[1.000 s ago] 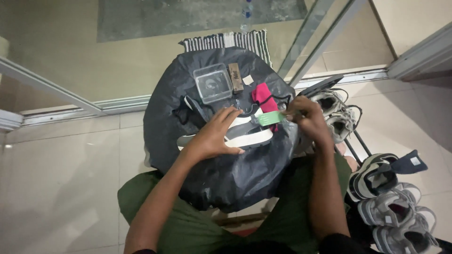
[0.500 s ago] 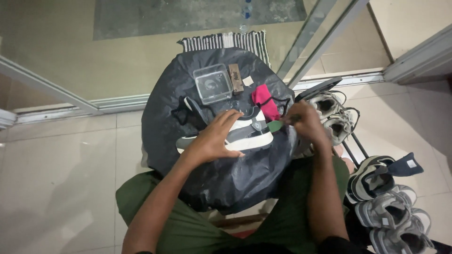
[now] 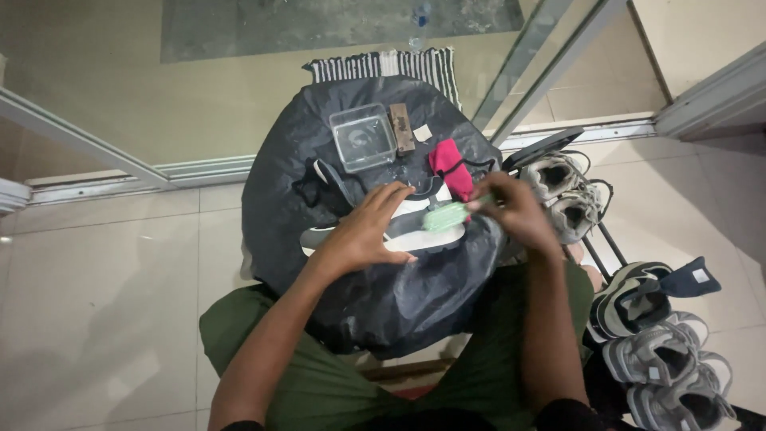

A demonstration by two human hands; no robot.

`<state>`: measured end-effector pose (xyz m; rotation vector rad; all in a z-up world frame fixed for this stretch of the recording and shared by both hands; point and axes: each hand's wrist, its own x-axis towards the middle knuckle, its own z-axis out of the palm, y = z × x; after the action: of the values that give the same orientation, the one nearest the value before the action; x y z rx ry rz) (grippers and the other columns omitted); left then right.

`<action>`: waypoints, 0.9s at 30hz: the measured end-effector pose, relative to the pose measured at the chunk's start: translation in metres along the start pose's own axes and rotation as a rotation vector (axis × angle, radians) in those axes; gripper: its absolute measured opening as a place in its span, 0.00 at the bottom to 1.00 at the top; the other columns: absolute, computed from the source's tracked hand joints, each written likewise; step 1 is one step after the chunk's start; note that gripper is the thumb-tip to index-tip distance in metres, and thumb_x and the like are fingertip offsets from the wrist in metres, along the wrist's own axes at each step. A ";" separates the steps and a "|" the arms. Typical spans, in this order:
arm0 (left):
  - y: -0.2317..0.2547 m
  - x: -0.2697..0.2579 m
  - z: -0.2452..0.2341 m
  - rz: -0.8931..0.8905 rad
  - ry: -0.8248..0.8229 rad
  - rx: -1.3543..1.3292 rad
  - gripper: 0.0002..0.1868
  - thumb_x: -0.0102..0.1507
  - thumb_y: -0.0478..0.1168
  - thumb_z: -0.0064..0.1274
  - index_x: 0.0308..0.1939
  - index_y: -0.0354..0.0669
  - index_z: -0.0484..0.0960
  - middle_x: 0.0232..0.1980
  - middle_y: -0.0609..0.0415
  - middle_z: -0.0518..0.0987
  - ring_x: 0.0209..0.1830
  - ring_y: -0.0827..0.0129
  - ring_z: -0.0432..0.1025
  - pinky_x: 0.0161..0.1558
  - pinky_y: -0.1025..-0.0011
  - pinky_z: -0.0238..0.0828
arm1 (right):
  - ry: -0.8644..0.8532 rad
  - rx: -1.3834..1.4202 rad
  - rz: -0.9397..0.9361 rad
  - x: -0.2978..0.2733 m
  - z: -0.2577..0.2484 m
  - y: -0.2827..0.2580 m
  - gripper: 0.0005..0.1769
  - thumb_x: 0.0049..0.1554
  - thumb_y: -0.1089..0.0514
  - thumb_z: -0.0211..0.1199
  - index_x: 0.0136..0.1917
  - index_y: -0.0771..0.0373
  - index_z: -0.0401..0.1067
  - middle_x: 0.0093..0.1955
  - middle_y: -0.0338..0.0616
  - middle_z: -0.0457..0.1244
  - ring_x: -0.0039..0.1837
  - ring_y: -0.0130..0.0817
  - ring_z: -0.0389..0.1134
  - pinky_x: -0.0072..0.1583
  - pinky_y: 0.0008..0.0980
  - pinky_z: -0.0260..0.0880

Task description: Cleaning or polishing a sneaker by rubbing it with a small sponge and a brush at a very slow pace.

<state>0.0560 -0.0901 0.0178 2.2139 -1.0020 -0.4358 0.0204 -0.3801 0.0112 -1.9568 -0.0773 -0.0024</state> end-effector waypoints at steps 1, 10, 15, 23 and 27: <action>0.001 0.000 -0.001 0.001 -0.003 0.003 0.61 0.49 0.56 0.72 0.78 0.41 0.54 0.76 0.36 0.58 0.79 0.38 0.50 0.77 0.46 0.47 | 0.004 0.003 0.000 0.001 0.001 0.001 0.12 0.50 0.69 0.70 0.49 0.70 0.78 0.42 0.62 0.67 0.48 0.54 0.69 0.58 0.50 0.66; 0.008 -0.003 -0.005 -0.031 -0.019 -0.011 0.59 0.51 0.53 0.71 0.78 0.41 0.53 0.77 0.37 0.57 0.80 0.38 0.49 0.77 0.46 0.47 | 0.135 -0.171 0.038 0.002 -0.007 0.008 0.06 0.53 0.62 0.73 0.44 0.65 0.78 0.39 0.55 0.65 0.42 0.50 0.67 0.51 0.44 0.64; 0.012 -0.002 -0.009 -0.057 -0.026 -0.016 0.59 0.50 0.52 0.72 0.78 0.41 0.54 0.77 0.36 0.57 0.80 0.38 0.49 0.77 0.46 0.48 | 0.083 -0.149 0.003 -0.002 0.032 -0.022 0.06 0.49 0.64 0.73 0.43 0.61 0.80 0.36 0.53 0.66 0.37 0.49 0.70 0.46 0.40 0.67; 0.003 -0.004 0.003 0.022 0.028 0.004 0.60 0.49 0.51 0.72 0.78 0.36 0.54 0.77 0.32 0.58 0.79 0.37 0.51 0.77 0.47 0.48 | 0.122 -0.137 0.045 -0.001 0.014 -0.011 0.05 0.51 0.66 0.67 0.44 0.64 0.78 0.37 0.55 0.66 0.40 0.51 0.68 0.48 0.44 0.66; 0.005 -0.006 0.004 0.017 0.033 -0.023 0.62 0.49 0.51 0.73 0.78 0.35 0.51 0.77 0.29 0.57 0.78 0.35 0.51 0.77 0.46 0.47 | 0.049 -0.212 -0.029 0.004 0.028 -0.017 0.05 0.49 0.64 0.71 0.42 0.60 0.79 0.38 0.54 0.67 0.43 0.57 0.71 0.49 0.44 0.67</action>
<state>0.0474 -0.0901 0.0182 2.1837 -0.9925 -0.4001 0.0222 -0.3478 0.0164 -2.1656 -0.0760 -0.0801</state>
